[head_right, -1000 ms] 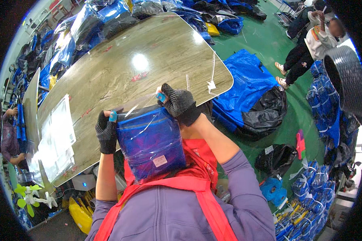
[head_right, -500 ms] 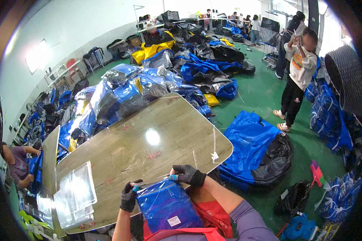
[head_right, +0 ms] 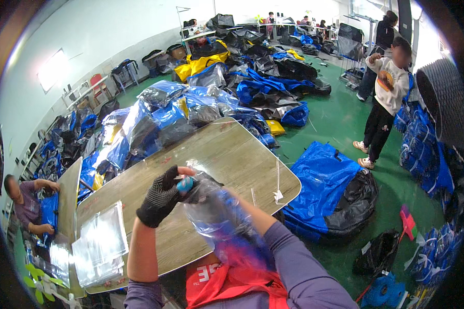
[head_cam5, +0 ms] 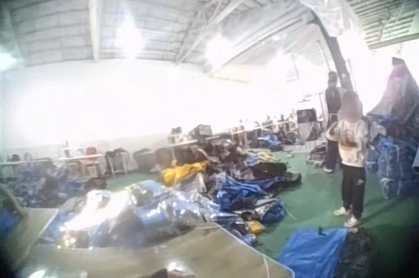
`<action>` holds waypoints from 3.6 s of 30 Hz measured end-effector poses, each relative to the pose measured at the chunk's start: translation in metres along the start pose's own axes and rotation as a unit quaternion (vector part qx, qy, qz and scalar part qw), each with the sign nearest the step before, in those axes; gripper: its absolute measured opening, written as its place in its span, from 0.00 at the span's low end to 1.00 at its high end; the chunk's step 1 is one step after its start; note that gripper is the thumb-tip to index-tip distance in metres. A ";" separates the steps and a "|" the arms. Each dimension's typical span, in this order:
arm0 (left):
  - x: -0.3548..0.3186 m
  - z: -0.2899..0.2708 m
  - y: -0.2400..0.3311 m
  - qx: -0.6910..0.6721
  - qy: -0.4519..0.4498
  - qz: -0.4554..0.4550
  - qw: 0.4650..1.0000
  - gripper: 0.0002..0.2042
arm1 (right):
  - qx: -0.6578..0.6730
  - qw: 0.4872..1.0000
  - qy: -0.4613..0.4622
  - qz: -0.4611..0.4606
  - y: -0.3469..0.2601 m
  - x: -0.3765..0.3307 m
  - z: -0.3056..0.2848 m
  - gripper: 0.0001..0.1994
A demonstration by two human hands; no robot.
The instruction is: The person folds a blue and black soft bag on a table, places it into a clear plastic bag, and seals it. The person repeats this process with another bag, handling each item one at a time.
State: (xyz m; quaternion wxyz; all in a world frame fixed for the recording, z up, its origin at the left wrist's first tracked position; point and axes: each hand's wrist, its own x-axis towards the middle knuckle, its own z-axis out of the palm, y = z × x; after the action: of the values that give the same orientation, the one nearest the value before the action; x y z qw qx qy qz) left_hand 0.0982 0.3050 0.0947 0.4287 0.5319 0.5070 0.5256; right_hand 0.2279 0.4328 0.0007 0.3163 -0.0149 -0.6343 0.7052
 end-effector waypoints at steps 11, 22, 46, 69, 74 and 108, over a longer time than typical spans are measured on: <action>-0.109 0.009 -0.111 -0.282 0.178 -0.188 0.924 0.19 | 0.249 0.944 -0.048 0.211 0.037 -0.052 -0.012 0.20; -0.123 0.012 -0.174 -0.206 0.301 -0.174 0.915 0.17 | -0.217 0.946 0.216 0.102 0.053 -0.090 -0.012 0.11; -0.089 -0.035 -0.127 -0.147 0.308 -0.105 0.934 0.21 | -0.511 0.817 -0.171 -0.206 0.025 0.021 0.055 0.07; -0.099 -0.053 -0.105 -0.016 0.244 -0.124 0.962 0.18 | -0.261 0.908 0.225 0.238 -0.054 0.003 -0.099 0.11; -0.101 -0.059 -0.103 -0.080 0.191 -0.152 0.966 0.22 | -0.020 0.950 0.037 0.308 0.016 -0.056 -0.065 0.20; -0.175 -0.046 -0.130 0.059 0.165 -0.149 0.973 0.22 | -0.110 0.973 -0.191 0.075 0.017 -0.075 -0.049 0.17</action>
State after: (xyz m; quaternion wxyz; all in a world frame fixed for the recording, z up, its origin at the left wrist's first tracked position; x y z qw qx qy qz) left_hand 0.0529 0.1436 -0.0524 0.3808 0.3804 0.6743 0.5056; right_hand 0.3013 0.4411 -0.0526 0.1324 0.0378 -0.7538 0.6425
